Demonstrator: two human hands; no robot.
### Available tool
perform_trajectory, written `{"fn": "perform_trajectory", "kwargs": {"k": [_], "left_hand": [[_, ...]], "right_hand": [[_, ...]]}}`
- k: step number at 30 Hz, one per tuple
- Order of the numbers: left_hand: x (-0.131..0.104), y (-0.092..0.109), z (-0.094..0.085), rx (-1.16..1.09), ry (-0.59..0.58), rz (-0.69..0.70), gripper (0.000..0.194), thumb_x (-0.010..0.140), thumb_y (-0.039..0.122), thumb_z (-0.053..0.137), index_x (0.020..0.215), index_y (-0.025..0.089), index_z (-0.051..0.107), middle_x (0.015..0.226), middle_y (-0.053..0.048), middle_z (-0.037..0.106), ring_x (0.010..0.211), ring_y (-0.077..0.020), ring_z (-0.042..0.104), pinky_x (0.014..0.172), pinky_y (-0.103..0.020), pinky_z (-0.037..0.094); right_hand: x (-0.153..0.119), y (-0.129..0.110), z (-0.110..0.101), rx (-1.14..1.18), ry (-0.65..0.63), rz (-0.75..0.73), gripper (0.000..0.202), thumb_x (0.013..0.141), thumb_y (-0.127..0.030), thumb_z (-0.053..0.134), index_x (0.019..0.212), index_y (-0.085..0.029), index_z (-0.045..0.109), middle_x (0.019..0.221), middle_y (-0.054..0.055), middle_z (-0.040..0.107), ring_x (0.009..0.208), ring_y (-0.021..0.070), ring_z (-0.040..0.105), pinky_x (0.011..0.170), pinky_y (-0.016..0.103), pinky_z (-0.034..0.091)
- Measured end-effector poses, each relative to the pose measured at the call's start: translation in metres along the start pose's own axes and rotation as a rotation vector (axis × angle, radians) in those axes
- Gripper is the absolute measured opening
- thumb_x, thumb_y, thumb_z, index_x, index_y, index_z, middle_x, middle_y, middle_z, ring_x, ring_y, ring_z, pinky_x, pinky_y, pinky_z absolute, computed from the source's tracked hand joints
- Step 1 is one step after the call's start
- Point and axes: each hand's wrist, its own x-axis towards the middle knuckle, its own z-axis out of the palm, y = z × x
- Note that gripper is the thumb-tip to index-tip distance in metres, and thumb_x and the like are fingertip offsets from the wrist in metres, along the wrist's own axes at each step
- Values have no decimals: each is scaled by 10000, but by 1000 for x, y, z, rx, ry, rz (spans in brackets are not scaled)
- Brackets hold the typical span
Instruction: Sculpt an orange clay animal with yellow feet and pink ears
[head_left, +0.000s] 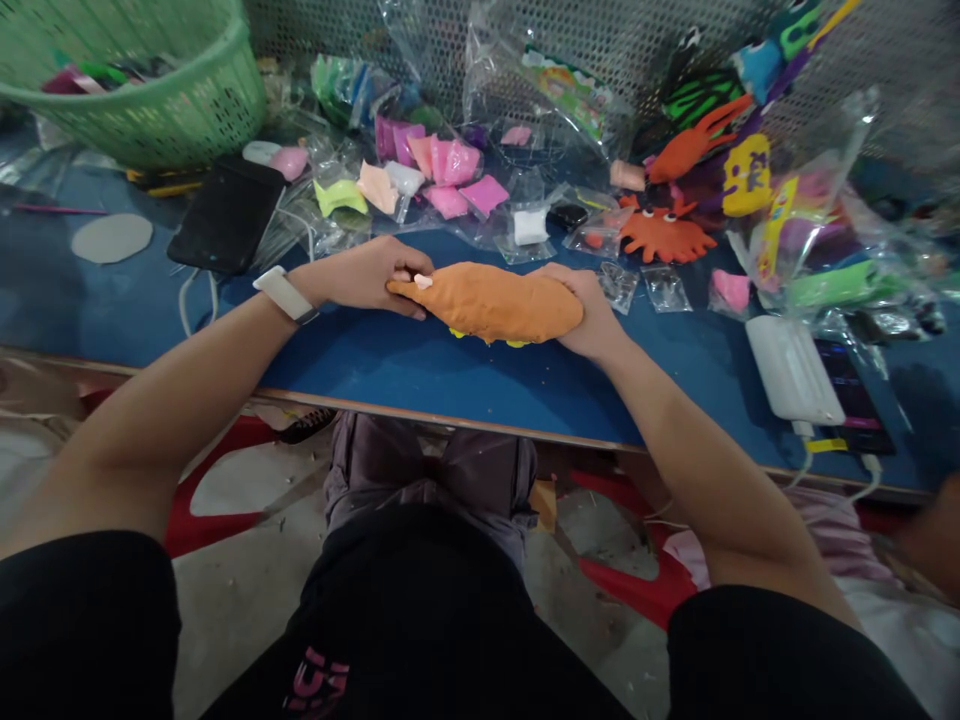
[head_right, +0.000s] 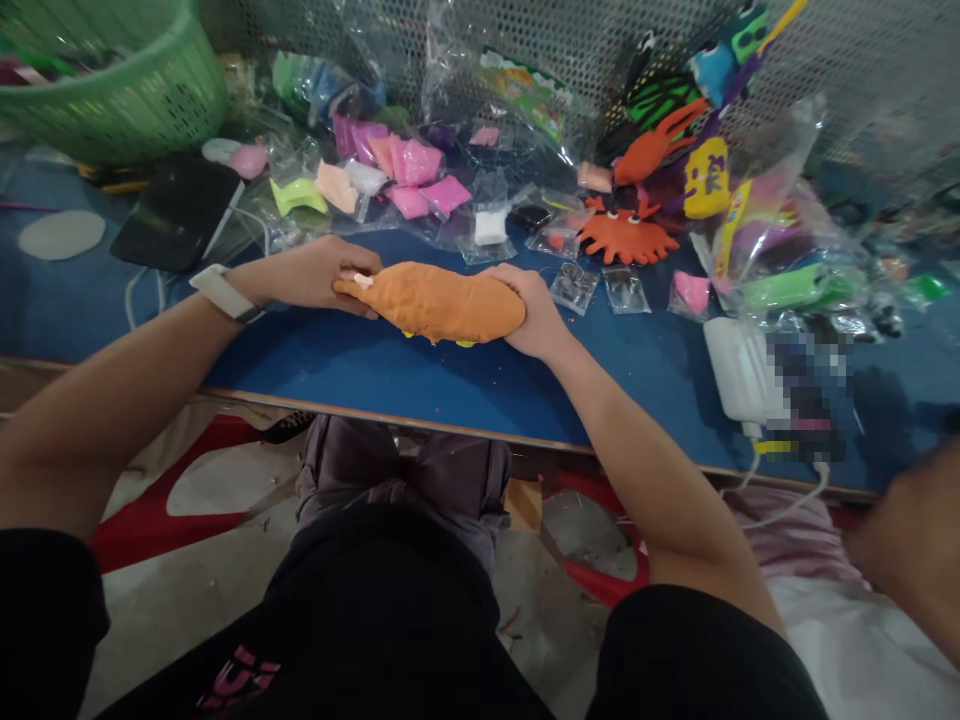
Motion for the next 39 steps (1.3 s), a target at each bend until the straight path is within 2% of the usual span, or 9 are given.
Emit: {"fn": "perform_trajectory", "kwargs": {"k": [4,8,14,18,22,28,34,37,39], "left_hand": [[-4,-1,-4,-101,-14,-1,407,641,482,1068,883,232,858,767,9,757,700,-180,651,729,-322,467],[-5,4,-7,1,-64,50,449,695,536,1043,986,235,882,962,-35,824,831,-198,714,785,-299,509],[-5,7,-2,-29,-6,46,416,765,594,1009,896,230,857,932,-55,812,818,-194,697,823,-312,532],[-4,5,-1,27,15,55,379,833,576,950,876,220,828,934,-48,791,837,-195,705,848,-324,522],[-3,3,-2,107,37,65,388,875,590,894,938,211,835,1016,-74,819,888,-206,717,890,-331,532],[-7,13,-3,311,-16,-46,398,986,559,778,1140,198,838,1189,-76,819,1079,-233,770,1059,-347,563],[-6,21,-4,350,-5,-77,398,976,567,808,1132,200,827,1224,-72,812,1108,-251,767,1074,-372,565],[-19,38,-3,387,88,-163,412,991,532,848,1177,168,801,1199,-51,806,1096,-214,730,1089,-371,551],[-35,56,6,410,251,-245,354,1054,452,810,1216,141,762,1179,-35,803,1086,-174,700,1077,-351,539]], "right_hand": [[-1,-9,-8,-85,-40,-46,342,855,-525,921,1097,-288,869,1138,105,869,1070,371,809,1042,600,676],[-2,-6,-13,-115,-59,-14,315,890,-507,898,1143,-321,869,1156,97,858,1089,356,778,1077,597,644],[0,-3,-20,-249,-49,-65,322,819,-520,863,1117,-400,882,1053,50,828,958,348,753,904,568,615],[0,0,-22,-311,-28,-85,299,812,-431,812,1065,-288,879,987,92,785,887,309,722,804,481,553],[2,4,-24,-362,-15,-120,281,808,-412,824,1049,-271,861,945,87,740,852,296,701,759,445,497],[3,2,-36,-396,-123,-86,319,860,-462,861,1121,-277,859,1042,105,792,977,351,741,860,484,564],[-1,-16,-48,-257,-175,-37,359,875,-500,943,1195,-359,863,1252,93,853,1107,406,801,985,605,653],[-1,-22,-49,-246,-208,-27,390,868,-525,969,1218,-385,870,1287,90,854,1148,424,803,1011,644,662],[-1,-24,-49,-241,-206,-19,427,856,-522,970,1244,-372,873,1305,89,856,1159,425,804,1018,640,662]]}}
